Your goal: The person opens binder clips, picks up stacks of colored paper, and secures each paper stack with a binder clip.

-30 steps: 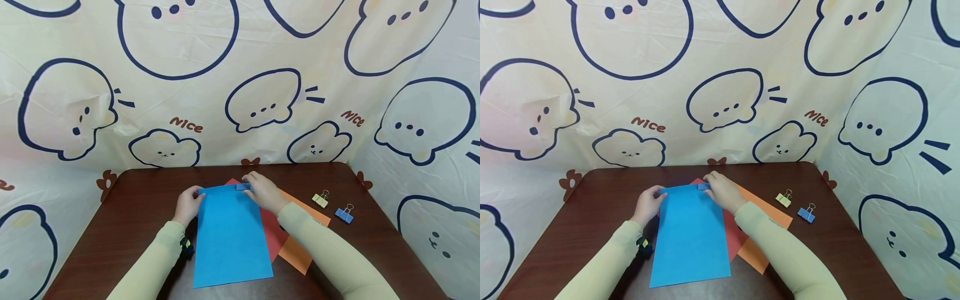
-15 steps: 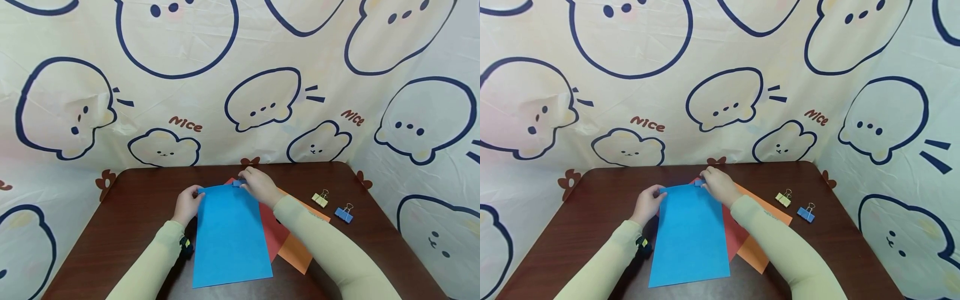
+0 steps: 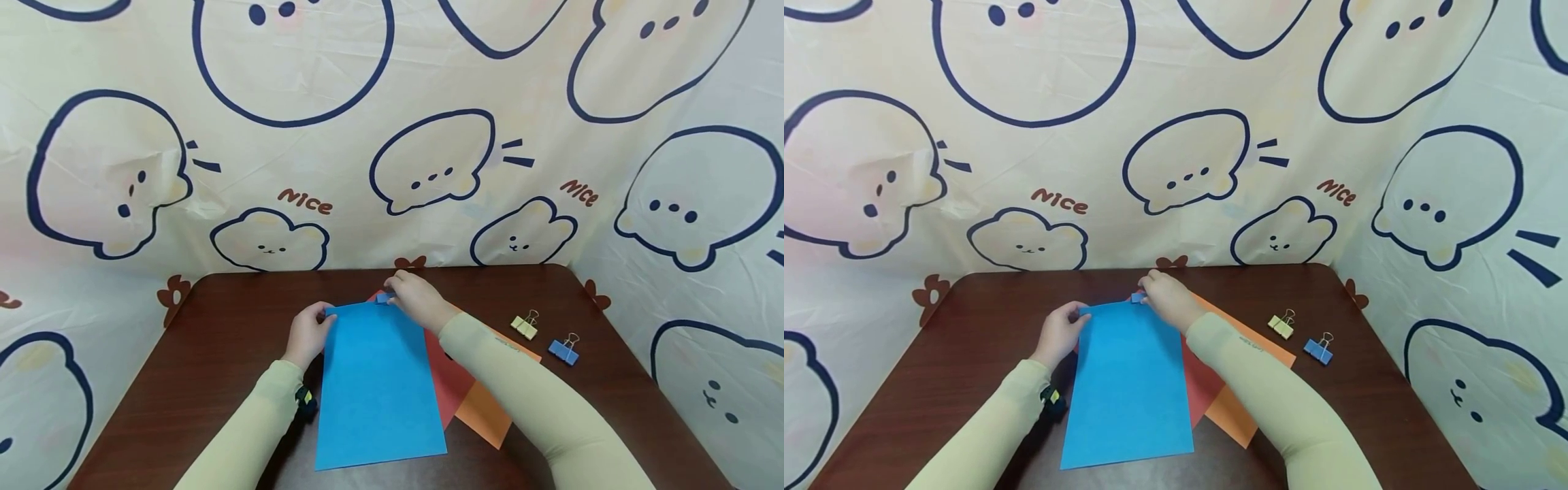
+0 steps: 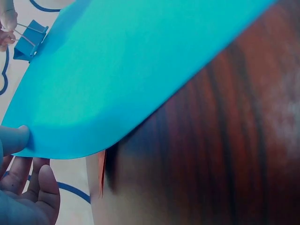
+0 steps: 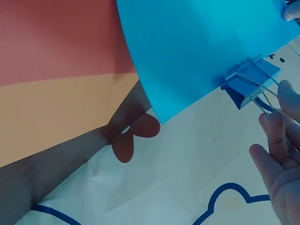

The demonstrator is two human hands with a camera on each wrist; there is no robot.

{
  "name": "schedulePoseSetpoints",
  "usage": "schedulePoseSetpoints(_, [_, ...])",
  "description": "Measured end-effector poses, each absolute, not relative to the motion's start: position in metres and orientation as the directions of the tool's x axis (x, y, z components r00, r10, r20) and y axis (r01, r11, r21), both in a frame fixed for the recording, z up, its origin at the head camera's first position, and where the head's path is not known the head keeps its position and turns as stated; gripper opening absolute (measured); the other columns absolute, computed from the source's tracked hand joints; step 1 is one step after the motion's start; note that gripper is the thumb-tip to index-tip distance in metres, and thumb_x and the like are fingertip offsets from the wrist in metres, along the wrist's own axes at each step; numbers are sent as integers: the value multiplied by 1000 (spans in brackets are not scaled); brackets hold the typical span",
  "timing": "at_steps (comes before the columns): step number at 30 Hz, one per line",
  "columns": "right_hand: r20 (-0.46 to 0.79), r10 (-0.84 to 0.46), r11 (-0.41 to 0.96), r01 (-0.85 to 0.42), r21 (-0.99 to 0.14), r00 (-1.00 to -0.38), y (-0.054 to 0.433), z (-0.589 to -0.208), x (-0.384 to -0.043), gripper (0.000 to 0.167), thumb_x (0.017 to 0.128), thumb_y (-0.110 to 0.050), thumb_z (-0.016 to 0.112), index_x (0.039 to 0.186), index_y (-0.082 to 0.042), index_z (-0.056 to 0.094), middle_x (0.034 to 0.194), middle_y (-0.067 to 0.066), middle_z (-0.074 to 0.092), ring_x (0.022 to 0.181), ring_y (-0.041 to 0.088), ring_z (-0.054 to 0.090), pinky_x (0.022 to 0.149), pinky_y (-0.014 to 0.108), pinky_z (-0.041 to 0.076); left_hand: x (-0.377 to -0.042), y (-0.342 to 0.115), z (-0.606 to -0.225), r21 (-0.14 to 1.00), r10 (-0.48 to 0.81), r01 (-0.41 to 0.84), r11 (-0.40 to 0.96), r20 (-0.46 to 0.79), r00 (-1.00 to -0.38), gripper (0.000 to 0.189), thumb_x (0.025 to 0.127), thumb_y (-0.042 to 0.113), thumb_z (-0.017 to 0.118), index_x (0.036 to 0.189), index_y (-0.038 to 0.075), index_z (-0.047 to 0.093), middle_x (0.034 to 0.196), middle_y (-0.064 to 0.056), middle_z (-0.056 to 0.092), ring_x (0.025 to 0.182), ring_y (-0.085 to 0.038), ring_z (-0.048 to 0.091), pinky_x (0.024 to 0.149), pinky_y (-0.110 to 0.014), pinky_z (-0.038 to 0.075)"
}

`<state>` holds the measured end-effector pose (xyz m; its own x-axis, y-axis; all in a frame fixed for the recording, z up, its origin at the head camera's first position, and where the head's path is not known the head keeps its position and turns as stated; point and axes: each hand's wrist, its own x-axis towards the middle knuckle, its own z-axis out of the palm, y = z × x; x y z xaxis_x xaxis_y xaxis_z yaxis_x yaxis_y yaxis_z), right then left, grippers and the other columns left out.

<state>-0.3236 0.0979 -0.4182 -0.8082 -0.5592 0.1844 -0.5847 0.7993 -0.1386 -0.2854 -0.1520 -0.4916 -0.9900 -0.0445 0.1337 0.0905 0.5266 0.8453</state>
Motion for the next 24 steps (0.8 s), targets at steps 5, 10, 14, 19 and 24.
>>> schedulePoseSetpoints(5, [176,-566,798,-589,-130,-806,96,-418,-325,37,99,-24,69,130,-4,66,119,11,66,111,22,65,97,30,56,-285,-151,-492,841,-43,96,532,140,-989,19,104,15,63,118,5,70,109,-17,68,65,-21,56,57,-32,51])
schedulePoseSetpoints(10, [160,-565,800,-585,-133,-809,94,-414,-323,36,100,-23,68,130,-4,65,120,12,66,112,23,66,98,31,56,-284,-149,-492,848,-42,96,521,138,-990,19,103,15,63,118,5,70,108,-17,68,63,-21,58,55,-32,53])
schedulePoseSetpoints(14, [153,-564,803,-582,-128,-812,93,-414,-324,36,100,-23,68,130,-4,65,121,12,66,112,24,66,99,31,55,-283,-149,-492,854,-46,83,514,124,-991,19,104,16,63,118,5,69,107,-17,68,61,-20,58,53,-32,54])
schedulePoseSetpoints(19, [140,-562,808,-577,-120,-815,92,-416,-327,36,100,-24,68,131,-5,65,121,12,66,113,23,66,99,30,56,-283,-148,-492,857,-50,73,511,115,-992,19,104,16,63,119,6,69,108,-18,68,58,-20,57,51,-32,54])
schedulePoseSetpoints(24, [118,-565,807,-577,-124,-816,91,-417,-328,38,100,-25,68,132,-4,65,121,12,66,113,23,66,99,30,56,-284,-149,-492,854,-55,79,515,125,-991,19,104,15,63,119,5,69,108,-18,67,59,-21,56,51,-31,53])
